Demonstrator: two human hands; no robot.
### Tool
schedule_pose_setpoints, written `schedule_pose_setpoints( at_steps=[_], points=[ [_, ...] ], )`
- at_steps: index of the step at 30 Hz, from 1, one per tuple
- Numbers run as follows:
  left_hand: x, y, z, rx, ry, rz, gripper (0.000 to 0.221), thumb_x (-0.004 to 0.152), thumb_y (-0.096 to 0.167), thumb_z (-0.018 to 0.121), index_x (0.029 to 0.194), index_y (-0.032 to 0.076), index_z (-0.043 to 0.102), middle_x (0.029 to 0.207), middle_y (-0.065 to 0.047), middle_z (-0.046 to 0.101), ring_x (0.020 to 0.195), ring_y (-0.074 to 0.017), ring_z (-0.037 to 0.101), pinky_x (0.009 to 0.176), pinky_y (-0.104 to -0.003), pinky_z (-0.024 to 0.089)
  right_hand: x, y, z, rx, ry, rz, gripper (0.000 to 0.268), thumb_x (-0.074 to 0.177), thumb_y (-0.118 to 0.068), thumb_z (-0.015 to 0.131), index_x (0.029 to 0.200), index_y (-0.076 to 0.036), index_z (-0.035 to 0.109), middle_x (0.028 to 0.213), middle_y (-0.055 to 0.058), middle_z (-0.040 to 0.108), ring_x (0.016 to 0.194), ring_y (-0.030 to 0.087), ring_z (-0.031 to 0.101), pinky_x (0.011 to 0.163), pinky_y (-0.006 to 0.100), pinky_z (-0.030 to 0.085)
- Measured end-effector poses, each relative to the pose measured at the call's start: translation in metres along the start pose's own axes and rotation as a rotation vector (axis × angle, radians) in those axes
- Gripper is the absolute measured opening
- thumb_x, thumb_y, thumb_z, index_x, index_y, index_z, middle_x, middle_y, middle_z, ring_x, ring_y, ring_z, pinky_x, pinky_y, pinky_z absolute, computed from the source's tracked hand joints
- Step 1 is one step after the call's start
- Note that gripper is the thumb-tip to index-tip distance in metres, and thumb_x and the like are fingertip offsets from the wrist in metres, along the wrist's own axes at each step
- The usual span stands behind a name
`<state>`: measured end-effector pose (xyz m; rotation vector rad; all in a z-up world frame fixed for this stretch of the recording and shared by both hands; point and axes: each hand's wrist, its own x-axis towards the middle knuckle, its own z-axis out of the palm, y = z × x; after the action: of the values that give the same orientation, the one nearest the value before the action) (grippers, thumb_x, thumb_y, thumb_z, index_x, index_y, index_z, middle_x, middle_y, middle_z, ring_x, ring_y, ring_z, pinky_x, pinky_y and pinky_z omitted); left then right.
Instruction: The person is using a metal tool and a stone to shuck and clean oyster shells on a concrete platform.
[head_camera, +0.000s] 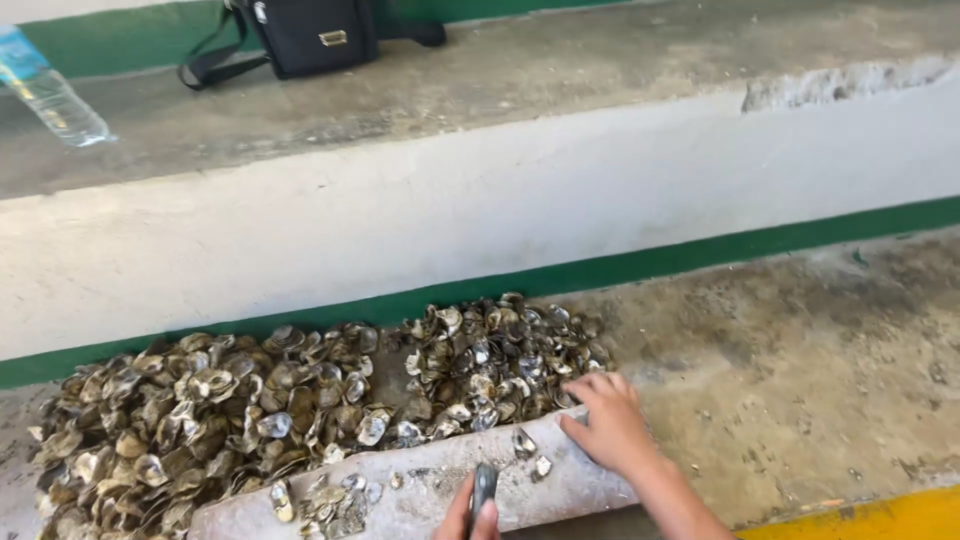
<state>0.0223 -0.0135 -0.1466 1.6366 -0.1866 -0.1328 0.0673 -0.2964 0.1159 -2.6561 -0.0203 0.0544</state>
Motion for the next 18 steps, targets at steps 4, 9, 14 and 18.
schedule_pose_setpoints(
  at_steps=[4,9,14,18],
  points=[
    [0.038,0.162,0.0,0.145,-0.232,-0.263,0.066,0.099,0.028,0.072,0.157,0.011,0.045,0.072,-0.008,0.062,0.057,-0.009,0.06,0.053,-0.027,0.051,-0.003,0.025,-0.014,0.011,-0.143,0.067,0.086,0.073,-0.037,0.09,0.145,-0.015,0.049,0.143,0.017,0.043,0.14,0.039,0.03,0.115,0.044,0.034],
    [0.056,0.293,0.022,0.101,-0.28,-0.641,0.072,0.089,0.01,0.058,0.157,0.018,0.037,0.072,-0.004,0.057,0.045,-0.0163,0.056,0.039,-0.035,0.047,-0.014,0.018,-0.015,-0.063,-0.352,0.175,0.105,0.074,-0.029,0.09,0.156,-0.016,0.028,0.151,0.02,0.035,0.144,0.042,0.032,0.117,0.045,0.037],
    [0.06,0.284,0.026,0.047,-0.312,-0.651,0.061,0.09,0.007,0.057,0.15,0.006,0.048,0.07,-0.005,0.055,0.045,-0.0147,0.056,0.037,-0.033,0.046,-0.012,0.018,-0.003,-0.08,-0.334,0.152,0.104,0.077,-0.026,0.088,0.158,-0.014,0.023,0.147,0.024,0.038,0.138,0.044,0.041,0.113,0.045,0.043],
    [0.058,0.299,0.031,0.063,-0.259,-0.712,0.064,0.088,0.007,0.057,0.15,0.016,0.046,0.069,-0.005,0.055,0.043,-0.0161,0.054,0.037,-0.033,0.045,-0.009,0.019,-0.001,-0.068,-0.313,0.15,0.105,0.08,-0.026,0.087,0.159,-0.011,0.019,0.145,0.026,0.038,0.135,0.043,0.044,0.112,0.043,0.045]
  ],
)
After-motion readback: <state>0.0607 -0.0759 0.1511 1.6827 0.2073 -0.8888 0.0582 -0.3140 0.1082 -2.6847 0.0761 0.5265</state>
